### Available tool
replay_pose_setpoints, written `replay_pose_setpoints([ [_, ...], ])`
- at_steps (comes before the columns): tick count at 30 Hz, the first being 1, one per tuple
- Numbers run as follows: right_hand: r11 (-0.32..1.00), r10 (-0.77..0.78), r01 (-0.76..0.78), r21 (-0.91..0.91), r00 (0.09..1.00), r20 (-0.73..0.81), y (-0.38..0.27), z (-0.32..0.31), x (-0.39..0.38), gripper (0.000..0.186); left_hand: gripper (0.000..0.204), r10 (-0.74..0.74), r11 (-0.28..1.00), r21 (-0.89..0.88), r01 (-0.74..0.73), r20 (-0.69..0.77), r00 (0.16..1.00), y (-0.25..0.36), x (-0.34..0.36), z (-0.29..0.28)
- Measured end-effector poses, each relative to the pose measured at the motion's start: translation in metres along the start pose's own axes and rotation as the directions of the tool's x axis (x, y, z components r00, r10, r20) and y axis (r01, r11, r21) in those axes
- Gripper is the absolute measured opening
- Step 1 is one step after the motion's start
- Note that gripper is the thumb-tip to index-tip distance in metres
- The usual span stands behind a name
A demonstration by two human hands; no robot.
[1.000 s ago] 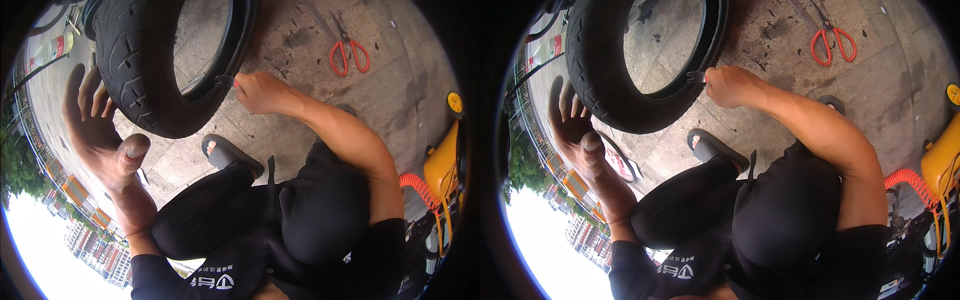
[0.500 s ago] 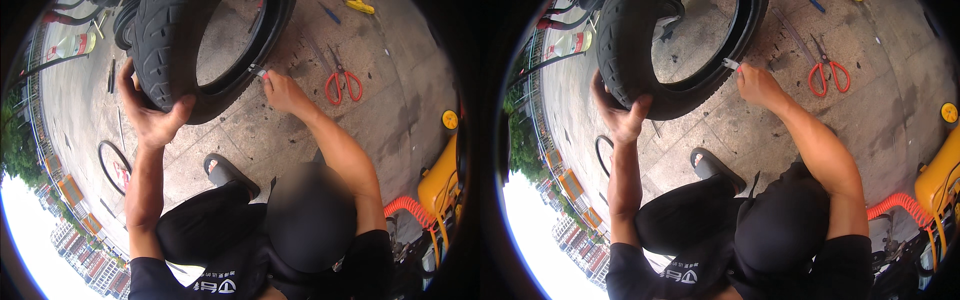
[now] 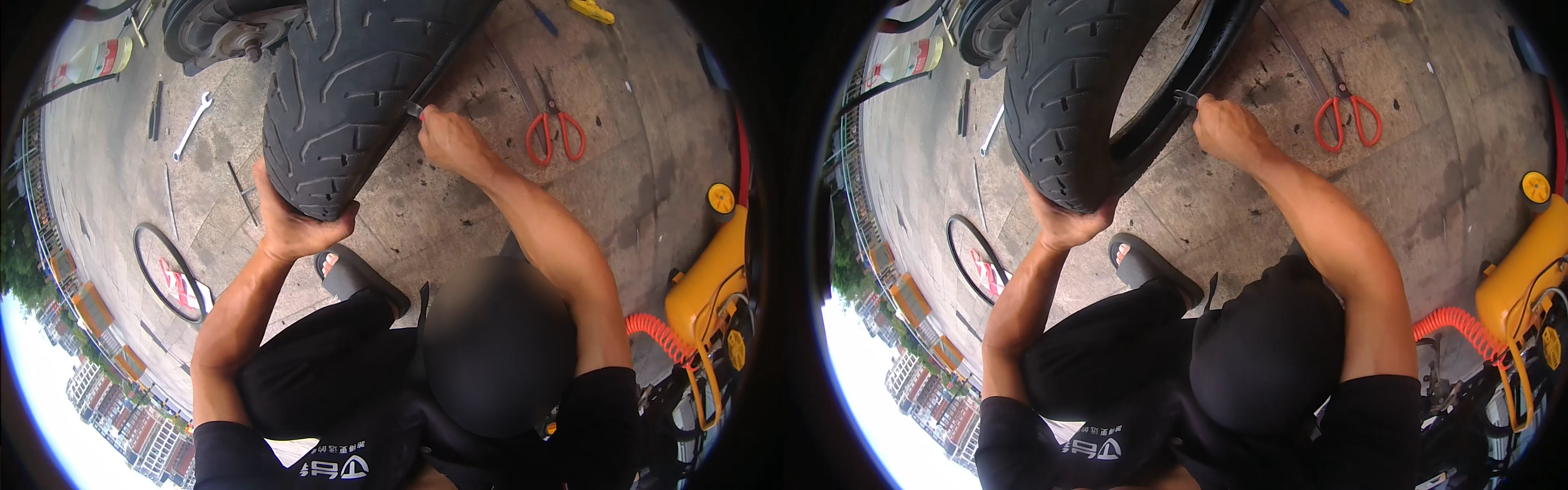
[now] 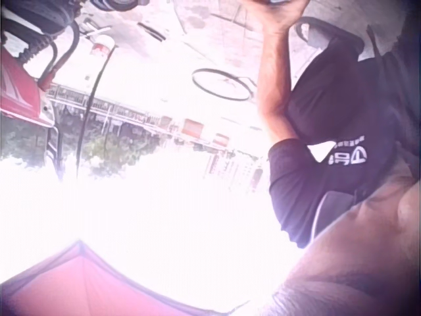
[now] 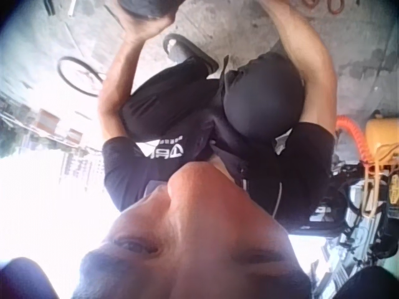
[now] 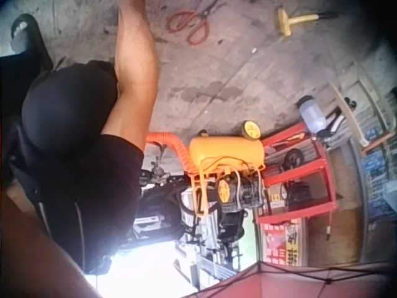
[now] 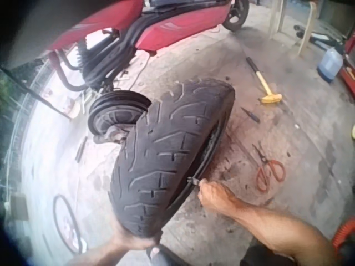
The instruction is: The person holds a motorcycle tire and uses a red tire lever to pry the tire bead over the rim edge, working around the circumference to seat the tire onto the rim.
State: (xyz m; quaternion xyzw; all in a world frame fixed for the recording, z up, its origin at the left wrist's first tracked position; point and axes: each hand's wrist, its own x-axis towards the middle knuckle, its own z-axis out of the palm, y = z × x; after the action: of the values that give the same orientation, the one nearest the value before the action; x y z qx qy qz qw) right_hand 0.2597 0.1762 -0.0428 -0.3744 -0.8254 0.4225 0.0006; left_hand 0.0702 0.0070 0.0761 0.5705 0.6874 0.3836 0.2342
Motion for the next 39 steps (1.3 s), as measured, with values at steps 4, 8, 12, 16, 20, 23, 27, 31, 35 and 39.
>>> replay_pose_setpoints([
  [4, 0.994, -0.036, 0.029, 0.109, 0.998, 0.059, -0.013, 0.007, -0.014, 0.018, 0.100, 0.037, 0.999, 0.029, -0.037, -0.002, 0.999, -0.007, -0.005, -0.002],
  [8, 0.986, -0.108, 0.097, 0.133, 0.992, 0.073, -0.022, 0.003, -0.018, 0.019, 0.100, -0.040, 0.994, 0.105, 0.034, 0.058, 0.997, -0.010, -0.011, -0.005],
  [12, 0.993, -0.058, 0.051, 0.103, 0.996, 0.063, -0.027, -0.003, -0.019, 0.019, 0.103, -0.068, 0.990, 0.131, 0.056, 0.095, 0.993, -0.008, -0.011, -0.005],
  [16, 0.970, -0.133, 0.105, 0.218, 0.984, 0.118, -0.032, 0.006, -0.031, 0.020, 0.105, -0.052, 0.987, 0.159, 0.026, 0.164, 0.985, -0.007, -0.009, -0.006],
  [20, 0.971, -0.089, 0.091, 0.223, 0.996, -0.016, -0.027, 0.019, -0.030, 0.015, 0.107, -0.037, 0.967, 0.254, -0.008, 0.174, 0.984, -0.008, -0.010, -0.005],
  [23, 0.946, -0.046, 0.066, 0.317, 0.996, -0.071, -0.023, 0.029, -0.030, 0.016, 0.111, -0.181, 0.981, 0.082, 0.177, 0.040, 0.983, -0.009, -0.011, -0.003],
  [27, 0.935, -0.090, 0.111, 0.337, 0.993, -0.078, -0.021, 0.044, -0.037, 0.016, 0.111, -0.156, 0.987, -0.046, 0.153, -0.082, 0.984, -0.011, -0.005, 0.000],
  [31, 0.936, 0.002, 0.056, 0.348, 0.987, -0.162, -0.021, 0.047, -0.038, 0.015, 0.109, -0.150, 0.982, -0.136, 0.128, -0.168, 0.974, -0.013, 0.002, 0.003],
  [35, 0.917, -0.042, 0.081, 0.391, 0.993, -0.108, -0.023, 0.044, -0.034, 0.015, 0.107, -0.149, 0.980, -0.162, 0.118, -0.199, 0.969, -0.012, 0.006, 0.004],
  [39, 0.924, -0.032, 0.068, 0.376, 0.994, -0.102, -0.029, 0.041, -0.035, 0.015, 0.104, -0.178, 0.975, -0.164, 0.148, -0.184, 0.967, -0.006, 0.010, 0.002],
])
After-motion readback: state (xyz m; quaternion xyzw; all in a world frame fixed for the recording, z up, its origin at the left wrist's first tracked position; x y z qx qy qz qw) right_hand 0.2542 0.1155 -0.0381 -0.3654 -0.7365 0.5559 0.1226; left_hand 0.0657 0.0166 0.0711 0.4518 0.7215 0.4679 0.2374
